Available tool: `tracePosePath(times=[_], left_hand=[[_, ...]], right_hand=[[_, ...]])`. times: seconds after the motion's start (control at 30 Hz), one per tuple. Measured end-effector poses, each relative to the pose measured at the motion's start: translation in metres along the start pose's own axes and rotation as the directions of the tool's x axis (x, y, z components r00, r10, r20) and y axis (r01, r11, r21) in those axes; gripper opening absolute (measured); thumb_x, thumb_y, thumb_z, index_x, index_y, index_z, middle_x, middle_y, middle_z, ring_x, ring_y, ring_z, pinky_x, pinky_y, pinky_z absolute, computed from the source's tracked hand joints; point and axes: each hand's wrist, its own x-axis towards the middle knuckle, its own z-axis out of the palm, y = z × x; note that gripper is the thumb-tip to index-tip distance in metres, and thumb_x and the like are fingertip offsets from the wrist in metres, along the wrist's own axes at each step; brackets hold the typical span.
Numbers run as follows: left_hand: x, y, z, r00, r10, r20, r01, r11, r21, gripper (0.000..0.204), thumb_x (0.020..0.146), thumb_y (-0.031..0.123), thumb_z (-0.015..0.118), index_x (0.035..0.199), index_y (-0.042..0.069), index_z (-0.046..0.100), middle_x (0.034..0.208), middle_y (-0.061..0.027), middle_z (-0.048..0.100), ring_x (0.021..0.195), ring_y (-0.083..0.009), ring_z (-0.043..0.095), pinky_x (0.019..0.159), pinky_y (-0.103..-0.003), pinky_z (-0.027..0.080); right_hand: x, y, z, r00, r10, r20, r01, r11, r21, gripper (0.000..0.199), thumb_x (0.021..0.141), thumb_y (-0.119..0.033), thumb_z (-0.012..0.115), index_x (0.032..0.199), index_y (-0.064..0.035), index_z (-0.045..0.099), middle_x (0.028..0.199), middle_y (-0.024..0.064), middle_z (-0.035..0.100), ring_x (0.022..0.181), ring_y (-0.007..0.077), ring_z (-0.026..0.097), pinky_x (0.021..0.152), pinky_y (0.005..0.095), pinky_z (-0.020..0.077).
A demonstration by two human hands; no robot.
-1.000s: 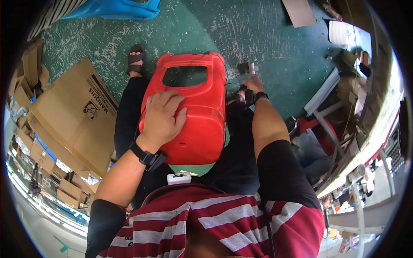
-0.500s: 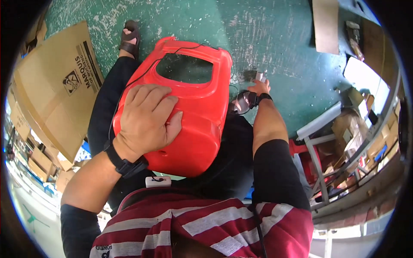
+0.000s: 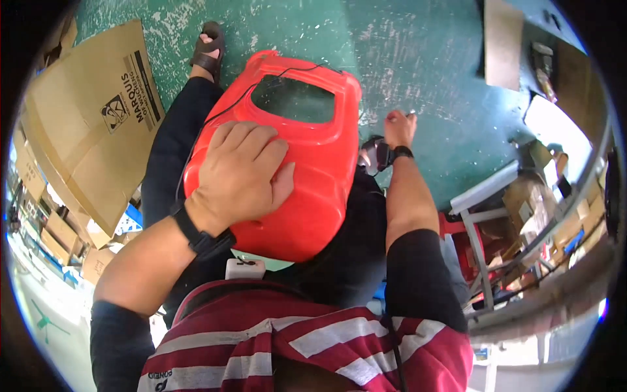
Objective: Testing the electrical terminals of small motors or electronic components using multimeter probes on an assembly line.
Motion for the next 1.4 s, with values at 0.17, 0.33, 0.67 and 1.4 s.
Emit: tracePosePath(times=[0.17,0.33,0.67,1.4], left_hand=[[0.000,0.000,-0.004,0.992,-0.002,0.126,-0.001,1.000,0.024,0.024,0.080,0.023,0.073,0.097,0.006,0.070,0.096,-0.0128,0.065,0.097,-0.0348,0.064,0.088,-0.046,0.051],[0.035,0.029,-0.039,0.925,-0.236,0.299,0.351,0.831,-0.432,0.036,0.091,0.016,0.069,0.124,0.003,0.066,0.123,-0.0149,0.068,0.117,-0.0302,0.064,0.106,-0.041,0.047],[0.125,0.180,-0.166,0.832,0.324,0.451,0.407,0.198,-0.892,0.033,0.095,0.007,0.060,0.127,-0.001,0.064,0.122,-0.0103,0.068,0.110,-0.0176,0.063,0.097,-0.032,0.051],[0.048,0.382,-0.588,0.292,0.595,-0.749,-0.937,0.023,-0.348,0.021,0.085,0.000,0.071,0.105,-0.006,0.070,0.096,-0.0108,0.070,0.075,-0.0163,0.062,0.082,-0.027,0.052]], right_hand=[[-0.114,-0.099,-0.129,0.991,-0.095,-0.098,0.135,0.811,0.570,0.047,0.081,-0.014,0.074,0.128,-0.0153,0.070,0.126,0.0187,0.062,0.118,0.0354,0.059,0.101,0.0420,0.0493],[-0.237,-0.197,-0.297,0.878,-0.257,-0.405,0.461,0.686,0.563,0.087,0.076,0.001,0.072,0.156,-0.0073,0.040,0.139,0.0255,0.053,0.127,0.0417,0.054,0.109,0.0445,0.0455],[-0.346,-0.220,-0.453,0.684,-0.178,-0.708,0.564,0.744,0.358,0.081,0.076,-0.001,0.070,0.152,-0.0003,0.041,0.136,0.0289,0.051,0.120,0.0491,0.052,0.106,0.0507,0.0453],[-0.706,-0.160,-0.691,-0.212,-0.097,-0.973,0.642,0.736,-0.213,0.039,0.095,-0.021,0.064,0.125,0.0035,0.061,0.107,0.0154,0.065,0.093,0.0280,0.063,0.080,0.0348,0.0516]])
